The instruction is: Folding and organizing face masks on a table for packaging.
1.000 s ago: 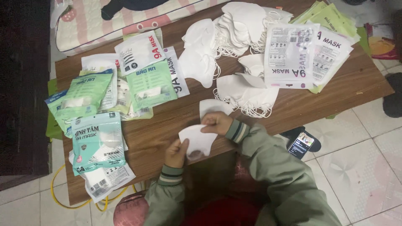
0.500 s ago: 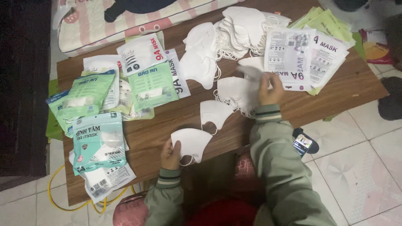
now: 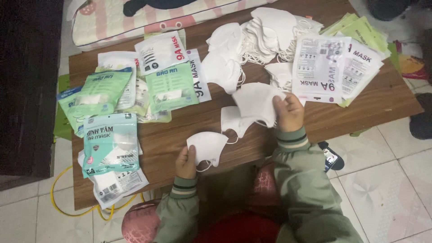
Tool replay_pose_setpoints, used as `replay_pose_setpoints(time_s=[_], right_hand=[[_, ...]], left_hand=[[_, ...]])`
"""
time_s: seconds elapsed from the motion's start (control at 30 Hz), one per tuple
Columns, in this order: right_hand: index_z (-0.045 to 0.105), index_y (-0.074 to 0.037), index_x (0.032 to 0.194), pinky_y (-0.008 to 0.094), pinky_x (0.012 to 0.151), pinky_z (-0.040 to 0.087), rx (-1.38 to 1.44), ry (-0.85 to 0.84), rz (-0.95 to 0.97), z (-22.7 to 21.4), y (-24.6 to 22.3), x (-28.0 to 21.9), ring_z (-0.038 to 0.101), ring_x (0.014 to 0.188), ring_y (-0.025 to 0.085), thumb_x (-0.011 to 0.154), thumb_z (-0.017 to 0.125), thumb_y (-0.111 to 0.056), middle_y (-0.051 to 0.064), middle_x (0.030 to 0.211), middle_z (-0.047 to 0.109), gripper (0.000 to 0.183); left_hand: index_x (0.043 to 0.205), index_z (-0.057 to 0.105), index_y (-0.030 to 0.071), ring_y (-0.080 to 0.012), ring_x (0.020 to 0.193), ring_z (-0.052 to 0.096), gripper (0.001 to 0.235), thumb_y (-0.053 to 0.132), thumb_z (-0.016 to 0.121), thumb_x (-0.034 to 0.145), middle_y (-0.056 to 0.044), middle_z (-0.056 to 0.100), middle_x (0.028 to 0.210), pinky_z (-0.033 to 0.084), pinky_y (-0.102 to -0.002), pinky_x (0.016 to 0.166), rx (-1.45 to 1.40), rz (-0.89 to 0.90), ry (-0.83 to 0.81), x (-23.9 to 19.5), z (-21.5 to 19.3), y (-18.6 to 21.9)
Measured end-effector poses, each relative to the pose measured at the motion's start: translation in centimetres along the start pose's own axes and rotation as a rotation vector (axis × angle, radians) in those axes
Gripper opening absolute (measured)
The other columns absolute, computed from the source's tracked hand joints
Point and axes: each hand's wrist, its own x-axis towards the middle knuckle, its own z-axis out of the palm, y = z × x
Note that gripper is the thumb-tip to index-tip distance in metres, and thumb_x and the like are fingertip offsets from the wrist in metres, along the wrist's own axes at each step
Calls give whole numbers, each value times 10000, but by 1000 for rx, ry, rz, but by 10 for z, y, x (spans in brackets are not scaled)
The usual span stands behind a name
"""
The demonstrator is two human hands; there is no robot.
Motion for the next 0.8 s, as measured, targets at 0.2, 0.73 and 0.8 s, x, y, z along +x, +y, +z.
replay_pose_setpoints(time_s=[0.2,0.73,0.8], right_hand=[[703,-77,1221,488,744,582,-848,-302,-491,28,9,-58,718,933,414,948,697,-214,172,1112,755,306],[726,-96,1250,395,589,589,-576,-928,-383,51,56,-108,702,721,320,873,775,-163,146,902,652,386],[745,-94,1204,392,671,566,-577,-953,-544,52,54,-103,668,778,329,863,789,-190,121,899,602,357]], left_hand=[[1134,791,65,-289,955,743,220,217,684,1017,-196,776,968,606,-461,831,245,293,94,-2,15,-9],[1162,763,29,-141,788,677,255,174,583,1054,-104,764,899,611,-331,762,-177,-53,-322,-22,25,9],[1143,766,33,-129,772,691,245,191,605,1048,-96,766,882,618,-302,744,-185,-80,-322,-21,24,3]])
